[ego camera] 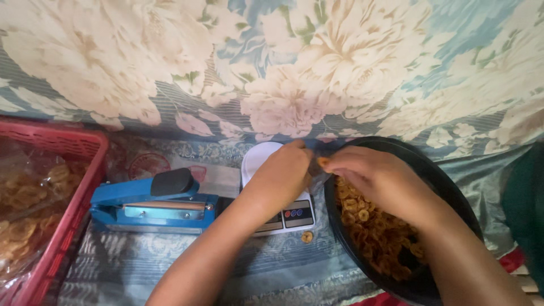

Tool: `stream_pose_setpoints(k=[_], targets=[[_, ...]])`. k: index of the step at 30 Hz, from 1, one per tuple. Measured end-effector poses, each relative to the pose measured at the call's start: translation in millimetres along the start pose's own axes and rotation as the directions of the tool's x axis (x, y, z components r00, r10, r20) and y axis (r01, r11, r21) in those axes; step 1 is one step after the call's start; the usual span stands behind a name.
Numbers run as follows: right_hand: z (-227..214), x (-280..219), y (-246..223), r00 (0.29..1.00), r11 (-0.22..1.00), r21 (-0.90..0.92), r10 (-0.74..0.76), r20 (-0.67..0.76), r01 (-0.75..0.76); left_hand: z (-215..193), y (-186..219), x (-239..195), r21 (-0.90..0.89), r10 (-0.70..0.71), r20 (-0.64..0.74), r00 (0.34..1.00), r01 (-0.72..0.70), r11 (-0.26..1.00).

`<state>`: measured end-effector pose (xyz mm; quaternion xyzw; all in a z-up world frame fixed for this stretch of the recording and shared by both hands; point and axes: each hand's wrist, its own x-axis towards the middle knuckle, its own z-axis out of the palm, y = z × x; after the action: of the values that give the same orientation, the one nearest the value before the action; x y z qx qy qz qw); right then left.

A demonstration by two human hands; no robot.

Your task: The person weighs dried banana chips on a digital scale, places them into a clear plastic bag, and seals the bag using a blue heat sealer. The sealed bags are then placed into a red basket.

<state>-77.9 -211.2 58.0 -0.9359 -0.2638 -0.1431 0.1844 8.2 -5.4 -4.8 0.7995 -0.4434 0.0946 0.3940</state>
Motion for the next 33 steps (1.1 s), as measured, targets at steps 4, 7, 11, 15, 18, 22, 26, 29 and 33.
stream_pose_setpoints(k=[4,7,11,15,18,22,26,29,33], targets=[[-8.1,35.5,-31.6,0.949,0.966,-0.179,0.223,0.224,-0.185,-5.5,2.0,0.8,-0.024,-0.071,-0.003,0.997,0.071,0.997],[-11.3,42.6,-39.9,0.910,0.934,-0.146,0.352,0.220,-0.326,-8.2,0.1,-1.1,-0.023,-0.040,-0.012,0.999,0.039,0.999],[-10.3,43.1,-40.2,0.996,0.996,0.011,0.092,-0.015,-0.092,-15.4,-3.3,-0.6,-0.066,-0.028,-0.036,0.999,0.026,0.997],[-1.6,47.6,-35.4,0.993,0.992,0.063,0.108,0.046,-0.111,-23.1,-3.5,-0.1,-0.101,-0.085,0.006,0.996,0.086,0.991],[0.9,50.1,-31.6,0.997,0.995,0.072,0.059,0.059,-0.063,-23.1,-7.3,2.2,-0.104,-0.075,0.031,0.997,0.078,0.992],[3.1,53.8,-29.6,1.000,1.000,0.009,0.023,-0.008,-0.023,-19.9,-15.4,1.6,-0.125,-0.088,-0.001,0.996,0.087,0.988],[12.6,57.4,-34.3,0.996,1.000,0.026,0.010,-0.090,-0.008,-19.0,-20.4,3.7,-0.149,-0.094,-0.001,0.996,0.093,0.984],[16.5,53.8,-35.9,0.986,1.000,-0.008,-0.031,-0.162,0.030,-20.4,-22.9,5.0,-0.157,-0.070,-0.019,0.997,0.067,0.985],[6.5,20.7,-14.9,0.975,1.000,0.006,0.030,-0.220,-0.029,-25.5,-24.0,3.0,-0.224,-0.135,0.006,0.991,0.133,0.965]])
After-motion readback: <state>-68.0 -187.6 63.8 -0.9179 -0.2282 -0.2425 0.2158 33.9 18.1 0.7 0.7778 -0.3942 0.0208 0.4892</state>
